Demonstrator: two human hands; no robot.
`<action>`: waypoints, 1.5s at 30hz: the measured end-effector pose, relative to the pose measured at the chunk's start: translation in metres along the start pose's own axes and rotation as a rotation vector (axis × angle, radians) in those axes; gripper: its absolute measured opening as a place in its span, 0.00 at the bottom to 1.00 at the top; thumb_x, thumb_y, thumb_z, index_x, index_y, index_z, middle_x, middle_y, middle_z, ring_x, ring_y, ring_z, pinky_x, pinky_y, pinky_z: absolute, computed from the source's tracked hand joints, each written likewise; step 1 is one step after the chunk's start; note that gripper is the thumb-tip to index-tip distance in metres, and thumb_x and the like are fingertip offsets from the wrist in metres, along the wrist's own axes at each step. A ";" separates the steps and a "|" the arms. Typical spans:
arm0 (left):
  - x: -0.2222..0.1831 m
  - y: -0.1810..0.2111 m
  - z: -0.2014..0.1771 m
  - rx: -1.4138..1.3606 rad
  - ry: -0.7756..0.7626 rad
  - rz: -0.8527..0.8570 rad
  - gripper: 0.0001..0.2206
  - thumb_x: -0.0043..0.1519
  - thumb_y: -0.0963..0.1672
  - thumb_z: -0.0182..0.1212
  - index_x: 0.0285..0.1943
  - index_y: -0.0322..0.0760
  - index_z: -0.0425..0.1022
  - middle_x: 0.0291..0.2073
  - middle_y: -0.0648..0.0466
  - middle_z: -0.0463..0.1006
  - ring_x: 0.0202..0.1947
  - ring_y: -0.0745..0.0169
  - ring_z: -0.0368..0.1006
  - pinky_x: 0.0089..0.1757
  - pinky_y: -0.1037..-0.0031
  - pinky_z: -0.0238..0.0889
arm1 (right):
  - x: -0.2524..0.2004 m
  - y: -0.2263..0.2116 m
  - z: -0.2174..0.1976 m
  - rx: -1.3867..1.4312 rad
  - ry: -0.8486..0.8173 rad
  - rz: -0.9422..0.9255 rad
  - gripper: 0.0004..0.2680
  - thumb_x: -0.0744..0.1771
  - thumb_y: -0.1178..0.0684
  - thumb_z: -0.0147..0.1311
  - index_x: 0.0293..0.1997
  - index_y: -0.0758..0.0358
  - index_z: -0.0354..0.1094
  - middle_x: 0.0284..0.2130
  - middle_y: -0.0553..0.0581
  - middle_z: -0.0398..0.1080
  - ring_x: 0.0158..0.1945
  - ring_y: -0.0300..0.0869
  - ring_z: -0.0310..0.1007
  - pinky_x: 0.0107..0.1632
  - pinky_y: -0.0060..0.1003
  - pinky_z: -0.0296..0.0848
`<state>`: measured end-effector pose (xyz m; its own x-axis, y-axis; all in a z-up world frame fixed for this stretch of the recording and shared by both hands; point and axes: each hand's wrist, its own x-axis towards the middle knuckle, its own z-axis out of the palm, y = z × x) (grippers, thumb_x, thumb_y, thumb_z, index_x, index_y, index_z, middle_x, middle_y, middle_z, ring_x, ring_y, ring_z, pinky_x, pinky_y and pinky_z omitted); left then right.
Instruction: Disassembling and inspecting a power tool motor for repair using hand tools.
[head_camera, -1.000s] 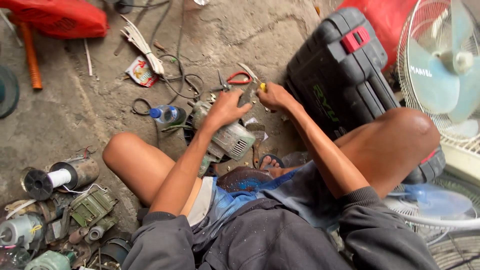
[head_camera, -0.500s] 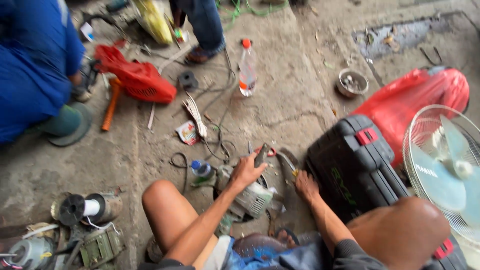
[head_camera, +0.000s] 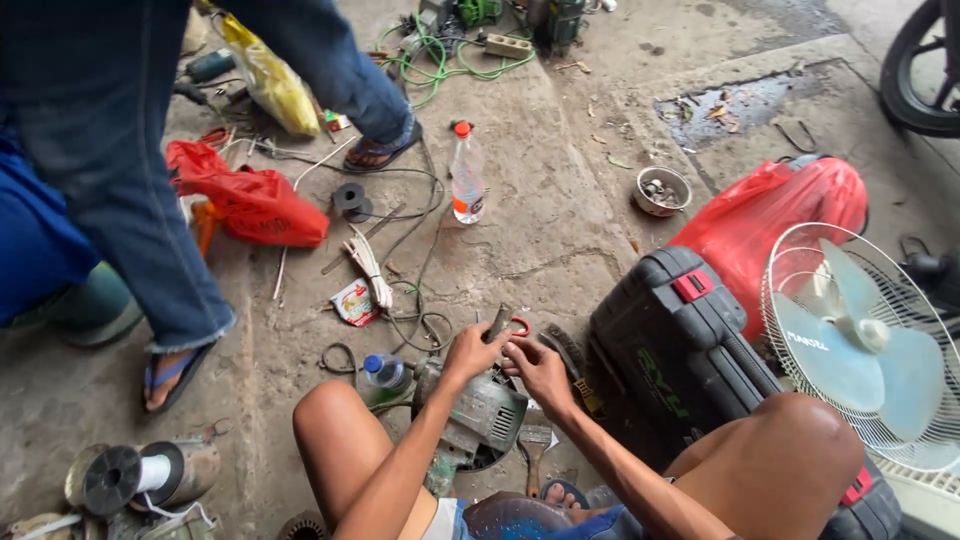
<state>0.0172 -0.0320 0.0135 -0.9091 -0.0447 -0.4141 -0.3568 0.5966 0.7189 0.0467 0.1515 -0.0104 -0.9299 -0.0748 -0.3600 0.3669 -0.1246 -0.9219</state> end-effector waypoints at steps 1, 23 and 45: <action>0.002 0.000 0.004 0.006 -0.009 0.010 0.31 0.70 0.63 0.64 0.67 0.41 0.87 0.60 0.35 0.89 0.66 0.30 0.82 0.63 0.44 0.75 | 0.000 0.001 0.000 0.005 0.013 -0.004 0.18 0.73 0.52 0.69 0.68 0.77 0.78 0.49 0.83 0.84 0.44 0.54 0.91 0.50 0.47 0.92; 0.043 -0.024 0.007 -0.208 0.053 -0.015 0.26 0.74 0.61 0.60 0.65 0.48 0.92 0.59 0.43 0.91 0.68 0.36 0.81 0.64 0.49 0.73 | 0.026 0.034 0.018 0.214 0.096 0.099 0.14 0.71 0.54 0.75 0.60 0.75 0.85 0.45 0.76 0.87 0.42 0.52 0.91 0.49 0.46 0.92; 0.029 -0.018 0.001 -0.229 0.073 0.021 0.22 0.74 0.60 0.62 0.60 0.50 0.94 0.52 0.43 0.92 0.63 0.37 0.84 0.60 0.50 0.73 | 0.036 0.021 0.030 -0.200 0.135 0.128 0.11 0.65 0.51 0.70 0.51 0.53 0.91 0.28 0.54 0.88 0.31 0.36 0.90 0.43 0.29 0.86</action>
<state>-0.0023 -0.0426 -0.0119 -0.9271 -0.0968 -0.3620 -0.3692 0.4011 0.8383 0.0215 0.1169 -0.0381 -0.8762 0.0566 -0.4786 0.4818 0.0763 -0.8730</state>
